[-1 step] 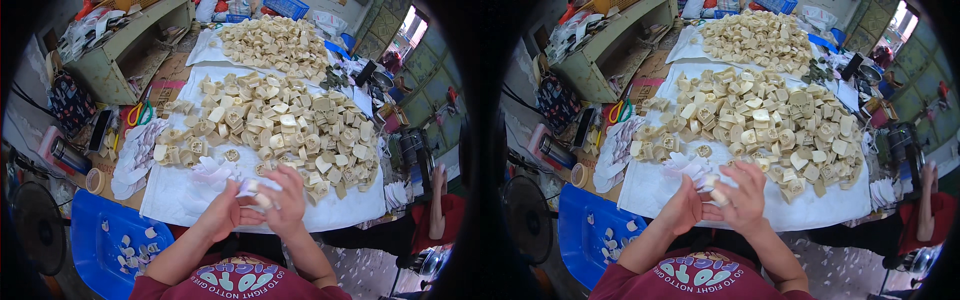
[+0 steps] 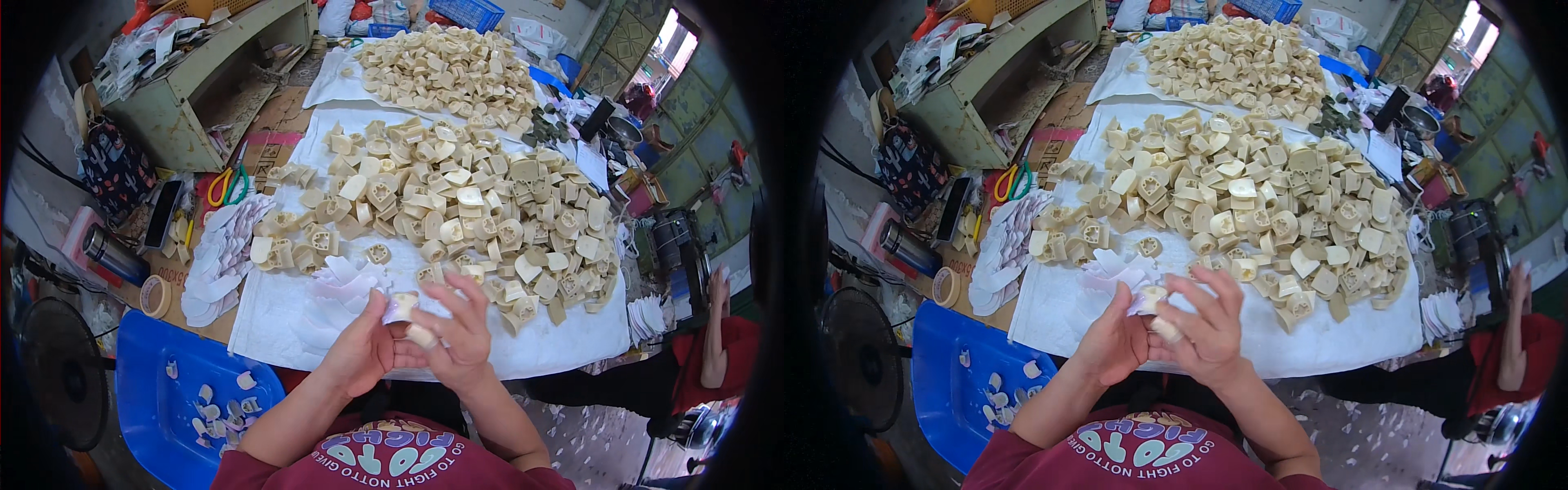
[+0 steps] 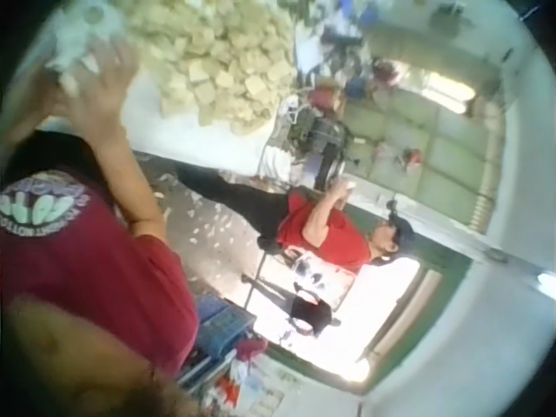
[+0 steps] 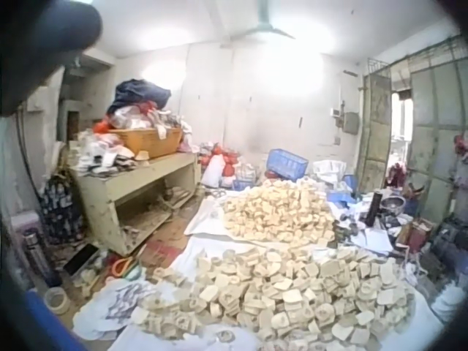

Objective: The person sits at a cluttered table and repeatedly picks up small beige plastic components and thin pinkish sheets. They insert the plastic parts into the sheets, manipulate them to fit, and place the assembled units into a blue bin.

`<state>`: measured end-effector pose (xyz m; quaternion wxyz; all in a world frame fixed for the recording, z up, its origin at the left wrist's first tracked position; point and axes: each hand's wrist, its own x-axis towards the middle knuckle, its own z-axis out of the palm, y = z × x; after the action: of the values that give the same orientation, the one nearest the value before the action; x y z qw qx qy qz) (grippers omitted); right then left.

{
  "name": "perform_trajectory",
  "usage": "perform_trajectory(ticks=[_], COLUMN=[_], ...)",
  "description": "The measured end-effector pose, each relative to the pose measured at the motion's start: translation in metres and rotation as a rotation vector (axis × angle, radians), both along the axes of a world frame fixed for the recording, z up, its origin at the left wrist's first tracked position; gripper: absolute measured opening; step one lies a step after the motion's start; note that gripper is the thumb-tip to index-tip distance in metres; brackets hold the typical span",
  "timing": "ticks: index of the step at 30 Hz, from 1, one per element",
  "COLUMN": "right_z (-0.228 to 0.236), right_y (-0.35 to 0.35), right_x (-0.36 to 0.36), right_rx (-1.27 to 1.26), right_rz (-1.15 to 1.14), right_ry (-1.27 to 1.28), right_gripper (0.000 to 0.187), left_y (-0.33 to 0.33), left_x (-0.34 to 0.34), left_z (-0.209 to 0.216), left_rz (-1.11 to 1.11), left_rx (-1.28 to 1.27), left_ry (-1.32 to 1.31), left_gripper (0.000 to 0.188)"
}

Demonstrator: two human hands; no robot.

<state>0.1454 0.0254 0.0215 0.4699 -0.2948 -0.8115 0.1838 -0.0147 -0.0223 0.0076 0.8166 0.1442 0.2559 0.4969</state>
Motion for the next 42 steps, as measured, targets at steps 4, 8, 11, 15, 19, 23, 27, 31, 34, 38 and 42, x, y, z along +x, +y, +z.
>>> perform_trajectory(ticks=[4, 8, 11, 15, 19, 23, 27, 31, 34, 38, 42], right_z=[-0.009, -0.018, -0.015, -0.017, -0.032, -0.017, -0.019, -0.025, -0.007, -0.010, -0.008], right_y=[-0.007, -0.011, -0.009, -0.004, 0.002, 0.009, 0.003, 0.006, 0.012, 0.012, 0.009], right_x=[-0.011, -0.018, -0.017, -0.018, -0.026, -0.016, -0.028, -0.028, -0.020, -0.021, -0.018], right_rx=[-0.401, -0.955, -0.945, -0.977, -0.796, -1.215, -1.058, -0.886, -0.814, -0.609, -0.951], right_rz=[0.129, 0.451, 0.432, 0.440, 0.409, 0.584, 0.389, 0.349, 0.428, 0.401, 0.522], right_ry=[0.244, 0.518, 0.446, 0.507, 0.440, 0.584, 0.485, 0.329, 0.233, 0.156, 0.417], right_gripper=[0.040, 0.053, 0.047, 0.041, 0.036, 0.034, 0.034, 0.038, 0.043, 0.047, 0.046], left_y=[-0.002, -0.005, -0.003, 0.000, 0.007, 0.008, 0.011, 0.015, 0.012, 0.007, 0.000], left_x=[0.002, 0.011, 0.012, 0.020, 0.026, 0.019, 0.015, 0.003, -0.009, -0.015, -0.009], left_z=[0.009, 0.017, 0.017, 0.022, 0.014, 0.016, 0.017, 0.007, 0.006, 0.001, 0.013], left_rz=[0.233, 0.345, 0.394, 0.445, 0.486, 0.462, 0.400, 0.298, 0.209, 0.123, 0.142], left_rx=[0.003, 0.054, 0.106, 0.141, 0.153, 0.204, 0.163, 0.174, 0.267, 0.338, 0.261], left_ry=[0.013, 0.103, 0.235, 0.259, 0.423, 0.424, 0.485, 0.308, 0.204, 0.160, -0.035], left_gripper=[0.050, 0.054, 0.056, 0.059, 0.059, 0.055, 0.059, 0.070, 0.075, 0.078, 0.088])
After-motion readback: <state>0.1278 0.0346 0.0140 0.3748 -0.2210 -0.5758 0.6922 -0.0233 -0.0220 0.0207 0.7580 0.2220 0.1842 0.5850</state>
